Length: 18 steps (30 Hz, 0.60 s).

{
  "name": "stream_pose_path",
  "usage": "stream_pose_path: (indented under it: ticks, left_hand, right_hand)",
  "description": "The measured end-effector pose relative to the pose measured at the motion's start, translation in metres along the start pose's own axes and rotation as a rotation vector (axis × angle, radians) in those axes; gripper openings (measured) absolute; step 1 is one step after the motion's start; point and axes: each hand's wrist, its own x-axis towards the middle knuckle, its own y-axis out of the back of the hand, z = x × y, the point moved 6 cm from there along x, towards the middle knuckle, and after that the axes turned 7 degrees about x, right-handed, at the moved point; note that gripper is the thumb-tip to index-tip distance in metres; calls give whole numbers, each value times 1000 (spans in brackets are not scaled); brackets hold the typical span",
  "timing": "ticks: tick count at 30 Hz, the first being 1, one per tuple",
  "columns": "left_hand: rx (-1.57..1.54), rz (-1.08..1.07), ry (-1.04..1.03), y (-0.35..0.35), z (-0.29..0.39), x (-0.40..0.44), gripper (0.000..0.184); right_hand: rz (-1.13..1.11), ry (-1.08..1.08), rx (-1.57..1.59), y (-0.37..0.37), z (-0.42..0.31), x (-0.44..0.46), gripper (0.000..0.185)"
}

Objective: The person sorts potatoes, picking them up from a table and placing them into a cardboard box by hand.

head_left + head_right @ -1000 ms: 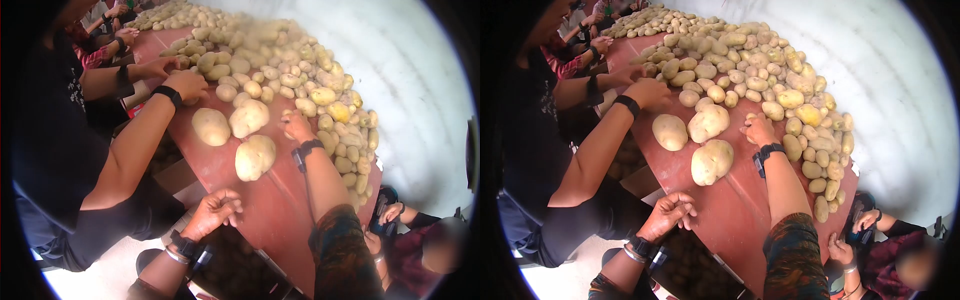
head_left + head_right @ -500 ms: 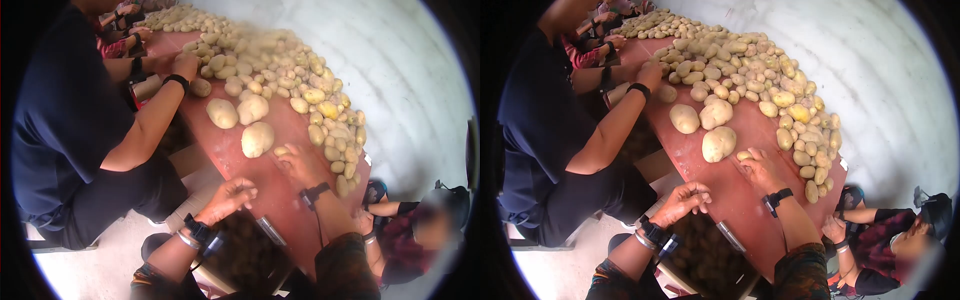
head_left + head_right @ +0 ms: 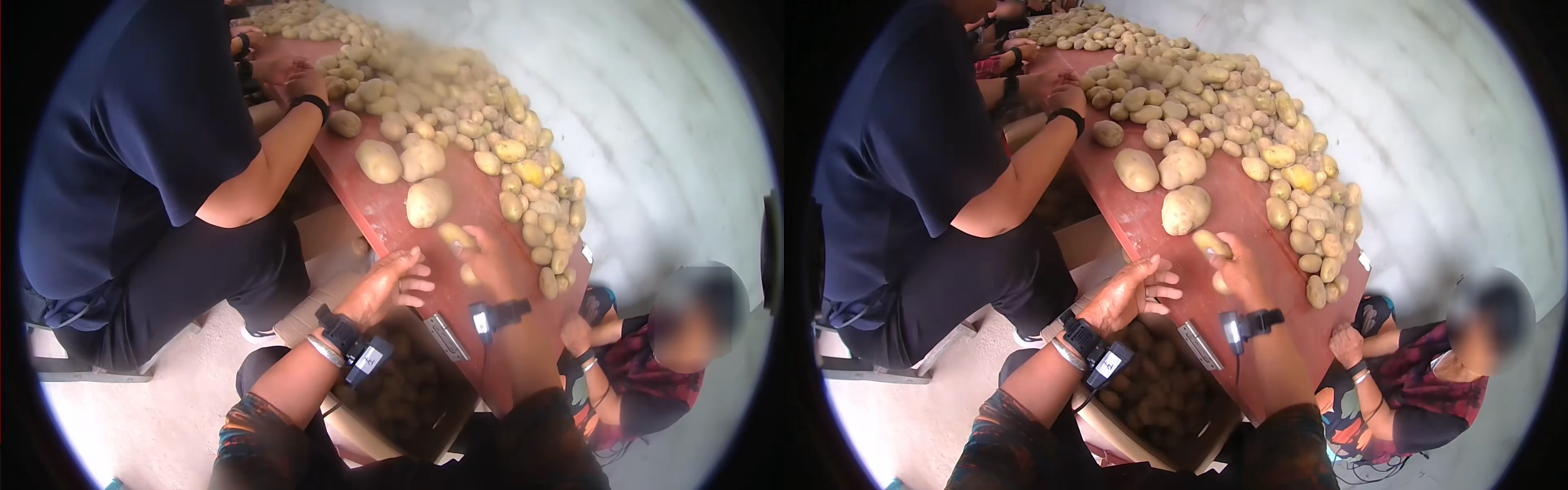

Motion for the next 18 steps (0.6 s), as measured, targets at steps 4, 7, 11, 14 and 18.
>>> stream_pose_path:
  ticks: [4, 7, 11, 14, 18]
  left_hand:
    - [-324, -146, 82, -10, -8, 2, 62]
    - [-466, -96, -12, -7, -6, 4, 56]
    - [-502, -64, -62, 3, -12, 11, 49]
    - [-572, -121, -85, -2, -10, 13, 49]
    - [-571, -113, -109, -1, -10, 12, 54]
  right_hand:
    - [-78, 261, 367, -58, -49, -38, 44]
    - [61, 592, -65, -76, -83, -54, 45]
    - [122, 664, -305, -83, -89, -59, 44]
    - [244, 745, -265, -79, -91, -66, 42]
    - [253, 845, -166, -62, -101, -68, 33]
